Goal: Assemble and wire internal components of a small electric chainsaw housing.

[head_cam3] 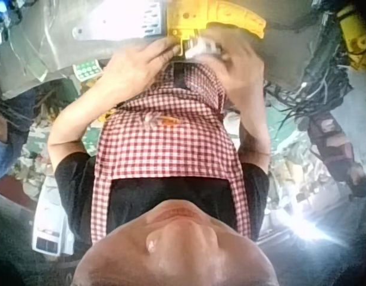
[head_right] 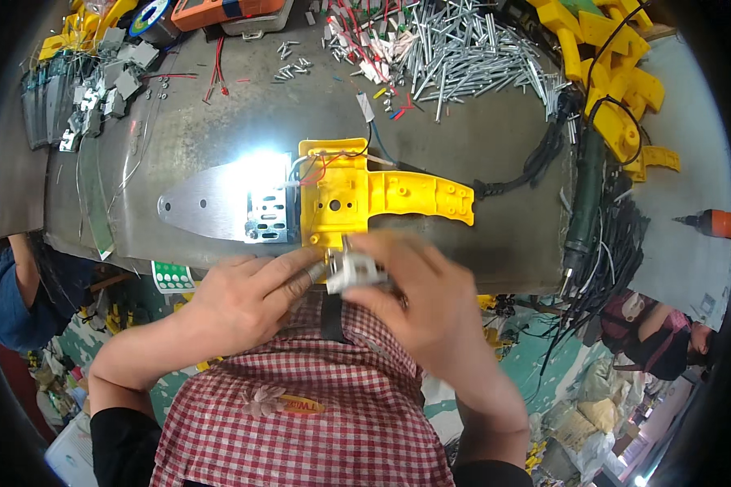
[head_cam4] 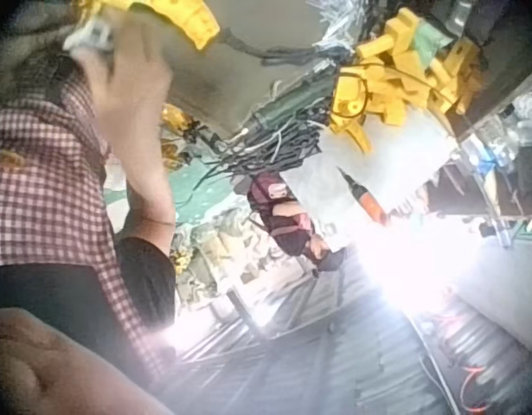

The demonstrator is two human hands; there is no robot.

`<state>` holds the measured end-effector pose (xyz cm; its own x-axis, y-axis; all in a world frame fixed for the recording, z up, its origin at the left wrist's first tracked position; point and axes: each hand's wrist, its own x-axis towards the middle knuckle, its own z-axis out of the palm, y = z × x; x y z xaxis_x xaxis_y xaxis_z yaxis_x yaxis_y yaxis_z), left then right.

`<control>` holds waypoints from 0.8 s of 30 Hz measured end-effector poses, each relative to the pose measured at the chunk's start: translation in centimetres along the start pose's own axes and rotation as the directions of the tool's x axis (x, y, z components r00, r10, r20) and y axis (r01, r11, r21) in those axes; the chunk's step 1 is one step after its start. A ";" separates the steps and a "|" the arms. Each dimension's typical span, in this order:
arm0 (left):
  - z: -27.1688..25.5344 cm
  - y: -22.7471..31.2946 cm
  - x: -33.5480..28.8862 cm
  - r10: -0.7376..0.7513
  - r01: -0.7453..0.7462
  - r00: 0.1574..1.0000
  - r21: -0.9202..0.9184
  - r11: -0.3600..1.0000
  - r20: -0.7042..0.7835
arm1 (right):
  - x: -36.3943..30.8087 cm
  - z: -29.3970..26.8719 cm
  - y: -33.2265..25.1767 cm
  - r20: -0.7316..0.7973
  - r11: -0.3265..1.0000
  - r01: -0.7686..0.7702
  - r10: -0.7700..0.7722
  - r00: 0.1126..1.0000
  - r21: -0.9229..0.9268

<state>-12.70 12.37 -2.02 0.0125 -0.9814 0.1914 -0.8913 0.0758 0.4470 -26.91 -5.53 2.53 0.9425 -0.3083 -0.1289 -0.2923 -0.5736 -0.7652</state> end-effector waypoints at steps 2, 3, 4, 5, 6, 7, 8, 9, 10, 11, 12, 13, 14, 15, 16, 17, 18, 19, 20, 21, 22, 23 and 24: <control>-0.4 0.9 0.2 -0.049 0.048 0.998 0.043 0.998 0.024 | 1.8 -0.2 0.7 -0.034 0.997 0.073 -0.074 0.997 -0.027; -0.7 1.2 0.3 -0.088 0.086 0.995 0.041 0.995 0.049 | 2.6 -0.2 1.0 0.037 0.992 -0.027 0.023 0.999 0.119; -0.7 1.5 0.4 -0.127 0.124 0.989 0.040 0.991 0.074 | 3.2 -0.2 1.0 0.123 0.957 -0.138 0.109 0.986 0.254; -0.7 1.5 0.4 -0.128 0.125 0.989 0.045 0.991 0.069 | 3.4 -0.4 0.9 0.129 0.973 -0.060 0.032 0.991 0.221; -0.6 1.4 0.2 -0.139 0.137 0.989 0.045 0.990 0.055 | 3.6 -0.8 1.1 0.140 0.976 -0.052 0.023 0.990 0.212; -0.3 1.3 -0.1 -0.139 0.138 0.989 0.029 0.990 0.055 | 3.8 -1.5 1.6 0.261 0.985 0.083 -0.121 0.958 0.151; -0.1 1.3 -0.2 -0.139 0.138 0.989 0.013 0.990 0.055 | 4.1 -1.9 2.0 0.386 0.969 0.223 -0.248 0.888 0.109; -0.2 1.4 -0.2 -0.155 0.155 0.987 0.010 0.988 0.044 | 4.2 -1.9 2.2 0.409 0.948 0.277 -0.318 0.855 0.158; -0.4 1.5 -0.1 -0.154 0.154 0.986 0.006 0.988 0.070 | 4.2 -2.0 2.4 0.425 0.946 0.282 -0.323 0.846 0.158; -0.5 1.6 -0.1 -0.153 0.153 0.984 0.001 0.988 0.096 | 4.1 -2.3 2.7 0.461 0.944 0.294 -0.329 0.824 0.149; -0.5 1.5 -0.1 -0.166 0.167 0.982 -0.001 0.986 0.090 | 4.1 -2.3 2.8 0.494 0.941 0.306 -0.335 0.803 0.142; -0.5 1.5 0.0 -0.161 0.162 0.982 0.000 0.987 0.097 | 4.2 -2.6 2.2 0.512 0.955 0.282 -0.286 0.810 0.088; -0.5 1.5 0.0 -0.156 0.156 0.982 0.001 0.988 0.104 | 4.2 -2.5 2.0 0.521 0.954 0.285 -0.289 0.803 0.090; -0.5 1.5 0.0 -0.161 0.162 0.982 0.000 0.987 0.101 | 4.2 -2.3 1.8 0.451 0.959 0.278 -0.272 0.850 0.056; -0.6 1.5 0.0 -0.153 0.152 0.982 0.017 0.988 0.114 | 4.2 -2.0 1.6 0.375 0.963 0.267 -0.255 0.891 0.022; -0.7 1.5 0.1 -0.144 0.141 0.981 0.033 0.989 0.128 | 4.3 -1.5 1.0 0.379 0.963 0.268 -0.256 0.889 0.021; -0.7 1.6 0.1 -0.152 0.149 0.980 0.032 0.988 0.125 | 4.5 -0.8 0.2 0.263 0.992 -0.023 0.054 0.963 -0.121; -0.8 1.8 0.1 -0.163 0.152 0.976 0.078 0.985 0.145 | 4.7 -0.1 -0.4 0.104 0.920 -0.325 0.353 0.930 -0.220; -0.7 1.9 0.1 -0.173 0.154 0.971 0.124 0.980 0.165 | 4.9 0.5 -0.8 0.111 0.920 -0.321 0.351 0.930 -0.223; -0.6 2.1 0.2 -0.175 0.156 0.971 0.124 0.980 0.161 | 4.9 0.8 -1.3 0.061 0.867 -0.369 0.411 0.910 -0.336; -0.5 2.2 0.2 -0.160 0.136 0.973 0.144 0.980 0.168 | 4.8 0.9 -1.5 0.003 0.796 -0.414 0.462 0.887 -0.441; -0.4 2.3 0.2 -0.145 0.116 0.974 0.165 0.979 0.176 | 4.3 1.0 -0.7 0.003 0.796 -0.410 0.460 0.888 -0.445; -0.5 2.4 0.2 -0.141 0.113 0.975 0.165 0.980 0.173 | 3.2 1.3 0.9 -0.066 0.905 -0.120 0.102 0.993 -0.408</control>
<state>-14.60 12.40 -0.48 0.0599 -0.9978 -0.0279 -0.9465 -0.0657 0.3159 -23.97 -6.07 0.58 0.8950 -0.4147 -0.1642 -0.4438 -0.7918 -0.4197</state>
